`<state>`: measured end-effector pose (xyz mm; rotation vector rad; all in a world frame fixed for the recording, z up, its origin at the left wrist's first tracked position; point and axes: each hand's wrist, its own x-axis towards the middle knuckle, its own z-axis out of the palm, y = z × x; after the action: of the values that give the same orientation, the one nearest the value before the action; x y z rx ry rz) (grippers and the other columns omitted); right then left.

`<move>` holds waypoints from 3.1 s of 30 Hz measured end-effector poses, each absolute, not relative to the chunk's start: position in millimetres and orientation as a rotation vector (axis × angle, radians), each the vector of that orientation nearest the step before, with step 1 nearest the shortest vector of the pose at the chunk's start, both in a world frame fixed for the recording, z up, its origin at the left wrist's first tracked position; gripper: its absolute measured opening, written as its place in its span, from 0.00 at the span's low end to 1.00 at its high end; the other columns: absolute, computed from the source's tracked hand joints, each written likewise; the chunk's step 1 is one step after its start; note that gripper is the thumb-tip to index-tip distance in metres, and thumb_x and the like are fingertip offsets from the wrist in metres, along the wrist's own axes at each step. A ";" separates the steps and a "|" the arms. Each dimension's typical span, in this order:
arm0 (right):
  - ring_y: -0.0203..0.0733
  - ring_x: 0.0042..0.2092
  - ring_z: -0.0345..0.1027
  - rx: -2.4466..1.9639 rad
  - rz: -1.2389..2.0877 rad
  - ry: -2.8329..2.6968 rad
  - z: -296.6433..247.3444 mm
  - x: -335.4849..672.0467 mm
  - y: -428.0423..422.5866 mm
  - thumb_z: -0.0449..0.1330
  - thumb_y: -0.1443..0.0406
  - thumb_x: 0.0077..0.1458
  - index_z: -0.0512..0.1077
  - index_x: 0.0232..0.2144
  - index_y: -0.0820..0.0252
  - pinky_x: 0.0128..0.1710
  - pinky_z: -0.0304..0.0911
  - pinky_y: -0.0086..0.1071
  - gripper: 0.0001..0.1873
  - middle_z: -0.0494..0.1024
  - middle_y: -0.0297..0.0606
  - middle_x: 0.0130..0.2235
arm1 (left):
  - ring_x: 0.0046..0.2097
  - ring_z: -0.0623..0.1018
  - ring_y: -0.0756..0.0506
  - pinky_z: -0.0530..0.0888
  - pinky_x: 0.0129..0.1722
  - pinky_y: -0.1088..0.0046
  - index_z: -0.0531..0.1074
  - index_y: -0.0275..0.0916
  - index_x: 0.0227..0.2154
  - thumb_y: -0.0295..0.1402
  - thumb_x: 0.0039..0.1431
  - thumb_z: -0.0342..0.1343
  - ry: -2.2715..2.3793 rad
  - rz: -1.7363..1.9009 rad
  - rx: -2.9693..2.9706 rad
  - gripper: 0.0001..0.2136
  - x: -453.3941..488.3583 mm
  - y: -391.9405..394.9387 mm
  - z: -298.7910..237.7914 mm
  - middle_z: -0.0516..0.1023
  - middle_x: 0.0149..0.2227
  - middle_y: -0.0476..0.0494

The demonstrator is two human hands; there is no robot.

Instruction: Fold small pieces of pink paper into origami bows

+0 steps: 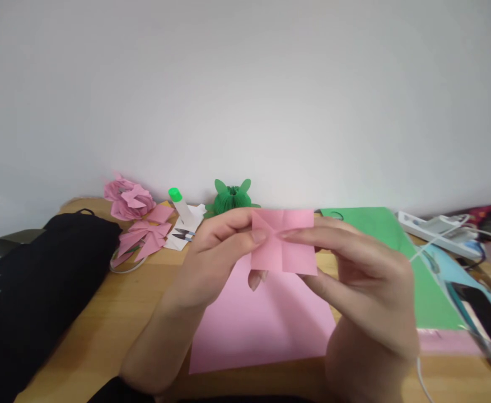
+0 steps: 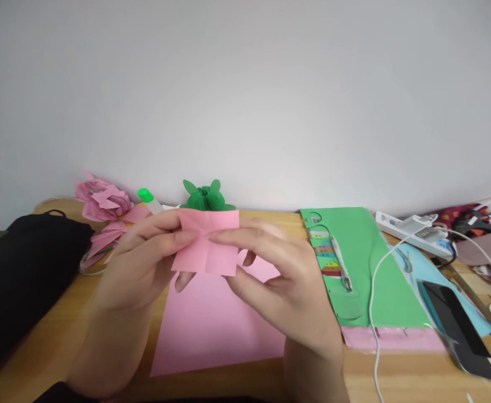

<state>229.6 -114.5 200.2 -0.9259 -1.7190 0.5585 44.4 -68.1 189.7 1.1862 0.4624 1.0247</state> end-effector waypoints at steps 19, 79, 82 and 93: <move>0.35 0.27 0.72 -0.966 0.672 -1.278 195.1 203.1 -114.8 0.66 0.71 0.57 0.79 0.32 0.51 0.26 0.68 0.31 0.07 0.79 0.29 0.25 | 0.29 0.79 0.53 0.81 0.32 0.77 0.82 0.43 0.41 0.30 0.60 0.64 0.517 1.148 1.295 0.07 53.5 -78.2 198.8 0.85 0.40 0.47; 0.29 0.28 0.70 -1.081 0.934 -1.322 189.9 209.0 -112.5 0.67 0.68 0.57 0.78 0.31 0.52 0.29 0.67 0.21 0.05 0.79 0.27 0.27 | 0.28 0.73 0.57 0.72 0.29 0.87 0.75 0.39 0.24 0.23 0.56 0.61 0.764 1.421 1.333 0.08 56.9 -74.1 196.2 0.73 0.25 0.56; 0.29 0.29 0.70 -1.055 0.891 -1.261 188.3 208.5 -112.0 0.68 0.68 0.57 0.80 0.35 0.48 0.31 0.68 0.22 0.07 0.80 0.26 0.27 | 0.28 0.74 0.57 0.73 0.29 0.86 0.76 0.38 0.24 0.23 0.57 0.61 0.762 1.359 1.385 0.08 56.5 -75.1 200.5 0.73 0.25 0.55; 0.32 0.28 0.70 -1.055 0.754 -1.260 190.9 206.3 -115.0 0.68 0.73 0.54 0.82 0.33 0.46 0.29 0.68 0.26 0.12 0.80 0.26 0.26 | 0.30 0.75 0.54 0.74 0.32 0.81 0.76 0.37 0.26 0.24 0.59 0.60 0.724 1.278 1.418 0.07 54.6 -76.5 201.8 0.75 0.26 0.53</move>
<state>206.3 -115.0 190.9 -1.0549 -1.2601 0.7542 54.6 -76.5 201.8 1.4180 0.7237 1.2779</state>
